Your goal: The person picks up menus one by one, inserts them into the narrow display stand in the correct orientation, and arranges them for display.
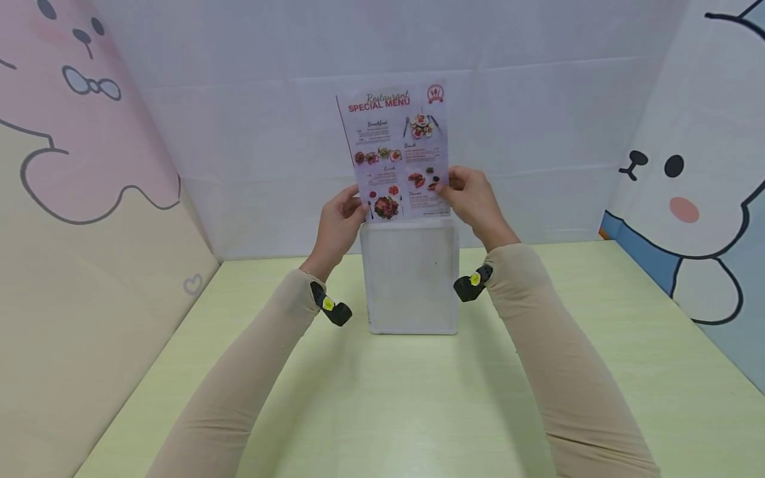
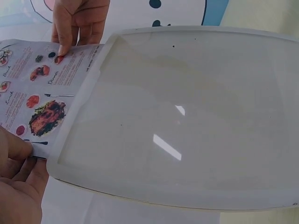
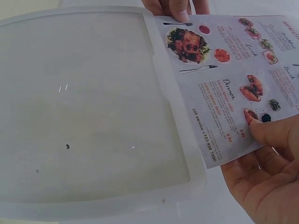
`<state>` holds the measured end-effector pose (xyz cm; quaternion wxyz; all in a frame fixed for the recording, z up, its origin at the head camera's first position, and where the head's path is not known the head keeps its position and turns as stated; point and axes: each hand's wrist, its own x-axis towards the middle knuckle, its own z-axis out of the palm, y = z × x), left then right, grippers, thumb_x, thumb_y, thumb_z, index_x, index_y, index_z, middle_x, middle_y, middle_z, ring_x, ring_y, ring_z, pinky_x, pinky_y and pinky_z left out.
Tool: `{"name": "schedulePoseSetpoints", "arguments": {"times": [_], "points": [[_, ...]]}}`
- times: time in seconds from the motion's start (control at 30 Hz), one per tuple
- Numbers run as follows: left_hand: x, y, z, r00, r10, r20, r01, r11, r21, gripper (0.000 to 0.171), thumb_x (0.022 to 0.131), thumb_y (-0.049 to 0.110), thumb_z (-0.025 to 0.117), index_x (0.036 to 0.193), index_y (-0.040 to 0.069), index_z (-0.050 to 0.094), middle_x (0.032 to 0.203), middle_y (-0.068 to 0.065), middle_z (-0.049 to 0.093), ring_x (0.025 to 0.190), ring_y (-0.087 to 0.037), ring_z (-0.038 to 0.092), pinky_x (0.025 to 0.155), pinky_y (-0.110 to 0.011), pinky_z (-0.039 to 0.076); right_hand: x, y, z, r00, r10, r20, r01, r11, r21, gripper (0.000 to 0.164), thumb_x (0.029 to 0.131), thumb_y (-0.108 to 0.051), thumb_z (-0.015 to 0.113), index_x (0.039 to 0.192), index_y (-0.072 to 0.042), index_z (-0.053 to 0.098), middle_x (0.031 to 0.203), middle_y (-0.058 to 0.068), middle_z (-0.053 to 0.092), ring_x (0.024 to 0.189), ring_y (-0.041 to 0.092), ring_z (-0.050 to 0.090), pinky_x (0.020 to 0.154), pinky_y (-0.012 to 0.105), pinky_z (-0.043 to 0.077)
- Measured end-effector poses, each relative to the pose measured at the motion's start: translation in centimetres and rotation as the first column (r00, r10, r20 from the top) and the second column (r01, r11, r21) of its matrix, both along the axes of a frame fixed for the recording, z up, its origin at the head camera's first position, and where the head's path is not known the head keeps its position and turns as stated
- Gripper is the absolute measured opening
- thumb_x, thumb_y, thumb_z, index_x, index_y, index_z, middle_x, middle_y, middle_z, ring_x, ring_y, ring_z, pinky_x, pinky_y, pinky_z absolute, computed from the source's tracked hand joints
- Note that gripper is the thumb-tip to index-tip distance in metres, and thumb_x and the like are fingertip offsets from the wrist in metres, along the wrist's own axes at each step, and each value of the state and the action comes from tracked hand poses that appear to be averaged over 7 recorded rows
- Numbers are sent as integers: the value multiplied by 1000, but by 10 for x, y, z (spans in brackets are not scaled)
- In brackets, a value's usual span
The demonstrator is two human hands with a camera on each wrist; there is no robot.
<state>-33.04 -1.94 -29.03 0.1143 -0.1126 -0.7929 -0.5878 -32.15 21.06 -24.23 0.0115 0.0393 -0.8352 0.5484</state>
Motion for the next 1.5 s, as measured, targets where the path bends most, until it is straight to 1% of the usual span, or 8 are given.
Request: {"name": "schedulePoseSetpoints", "arguments": {"times": [0.33, 0.6, 0.73, 0.97, 1.23, 1.5], "points": [[3, 3, 3, 1000, 6, 20, -6, 1000, 15, 36, 95, 3, 56, 132, 6, 56, 116, -18, 67, 105, -26, 65, 92, -36, 52, 0, 2, 3, 1000, 4, 4, -4, 1000, -2, 33, 99, -12, 50, 129, 3, 53, 132, 22, 56, 114, 29, 56, 103, 43, 44], [2, 4, 0, 999, 8, 37, -7, 1000, -15, 33, 96, 5, 55, 129, 5, 57, 115, -16, 67, 104, -24, 65, 91, -34, 52, 1, 3, 5, 1000, 6, 10, -7, 1000, 13, 35, 100, -14, 49, 130, 2, 53, 132, 22, 56, 115, 30, 55, 104, 45, 43], [3, 3, 1, 1000, 6, 30, -6, 1000, -2, 33, 95, 4, 56, 128, 4, 57, 114, -17, 67, 104, -26, 65, 91, -36, 52, 1, 2, 4, 1000, 10, 12, -10, 1000, 20, 36, 100, -15, 50, 131, 2, 53, 132, 22, 56, 114, 30, 55, 103, 45, 44], [3, 0, 1, 998, -20, 60, 17, 999, 41, 31, 96, 8, 56, 128, 4, 57, 115, -16, 67, 104, -24, 65, 89, -34, 52, 1, 1, 1, 1000, 13, 24, -14, 1000, 27, 38, 100, -18, 50, 132, 2, 51, 134, 21, 55, 115, 30, 55, 103, 45, 44], [3, 1, -2, 997, -22, 75, 19, 999, 43, 29, 98, 12, 53, 126, 4, 57, 117, -14, 66, 108, -22, 63, 93, -35, 51, -1, 3, 0, 999, 23, 36, -24, 999, 23, 38, 100, -18, 49, 133, 1, 51, 134, 21, 55, 115, 31, 55, 102, 46, 45], [4, 5, -1, 996, -13, 90, 9, 999, 47, 28, 99, 11, 52, 125, 3, 56, 117, -14, 66, 109, -22, 62, 95, -35, 50, -1, 6, 3, 998, 29, 55, -31, 999, 34, 37, 101, -19, 49, 133, 0, 51, 133, 20, 54, 117, 31, 53, 103, 47, 43]]}}
